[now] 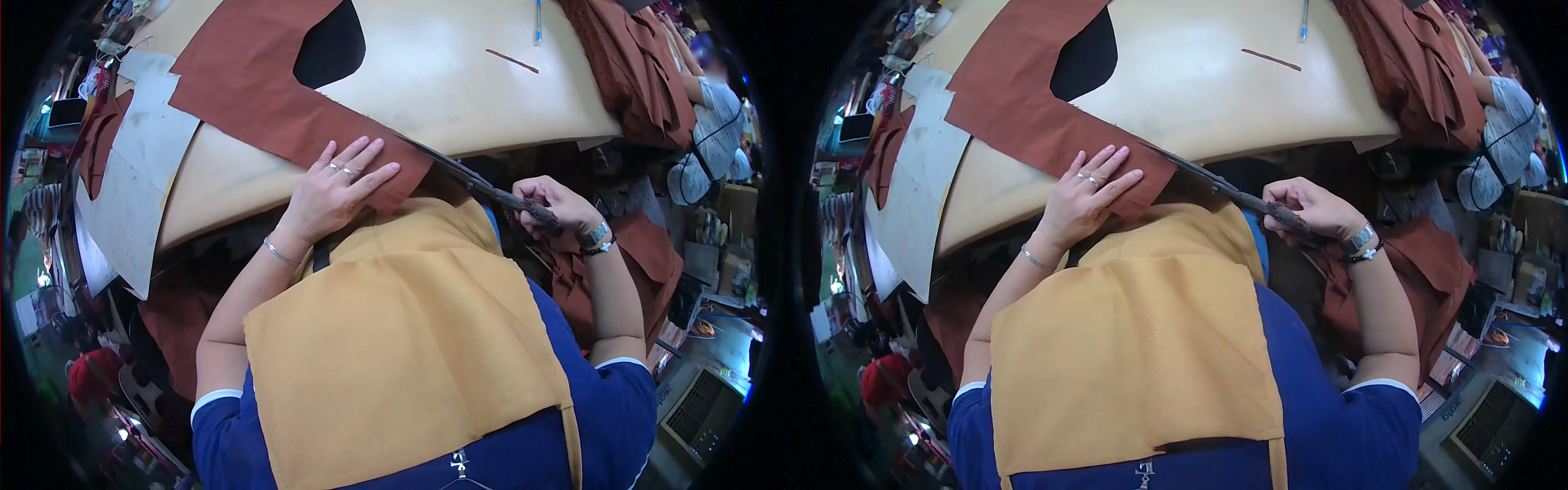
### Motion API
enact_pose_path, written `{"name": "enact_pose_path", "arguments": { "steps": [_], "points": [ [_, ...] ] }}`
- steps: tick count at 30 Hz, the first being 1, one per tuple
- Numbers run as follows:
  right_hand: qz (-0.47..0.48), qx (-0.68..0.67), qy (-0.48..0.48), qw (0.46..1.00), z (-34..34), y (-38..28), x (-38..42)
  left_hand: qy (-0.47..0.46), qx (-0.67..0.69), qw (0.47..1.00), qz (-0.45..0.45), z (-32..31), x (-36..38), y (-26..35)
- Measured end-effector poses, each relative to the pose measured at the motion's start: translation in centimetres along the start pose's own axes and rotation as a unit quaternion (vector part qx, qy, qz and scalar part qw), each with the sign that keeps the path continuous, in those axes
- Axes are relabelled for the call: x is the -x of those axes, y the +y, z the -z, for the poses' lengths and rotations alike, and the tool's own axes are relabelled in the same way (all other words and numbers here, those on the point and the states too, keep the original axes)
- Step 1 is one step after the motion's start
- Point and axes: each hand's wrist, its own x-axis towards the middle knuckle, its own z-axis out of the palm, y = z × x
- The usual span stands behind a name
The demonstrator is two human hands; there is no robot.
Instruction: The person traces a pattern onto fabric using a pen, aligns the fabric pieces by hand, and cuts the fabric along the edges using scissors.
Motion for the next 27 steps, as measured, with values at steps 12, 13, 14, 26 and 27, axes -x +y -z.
{"name": "enact_pose_path", "arguments": {
  "steps": [12,13,14,26,27],
  "points": [
    [0.015,-0.023,-0.008,1.000,0.3,0.6,-0.4,0.002,0.003,1.000,-0.004,-0.1,0.1,0.1],
    [0.024,-0.030,-0.013,0.999,0.1,0.7,-0.6,0.000,0.004,1.000,-0.004,-0.1,0.1,0.1],
    [0.033,-0.036,-0.017,0.999,-0.1,0.6,-0.8,-0.002,0.004,1.000,-0.005,0.0,0.2,0.1],
    [0.020,-0.010,-0.008,1.000,-0.5,-0.6,-1.6,0.004,0.018,1.000,-0.008,0.2,0.2,0.1],
    [0.021,0.000,-0.005,1.000,-0.5,-0.5,-1.6,0.006,0.017,1.000,-0.008,0.2,0.2,0.1]
  ]
}}
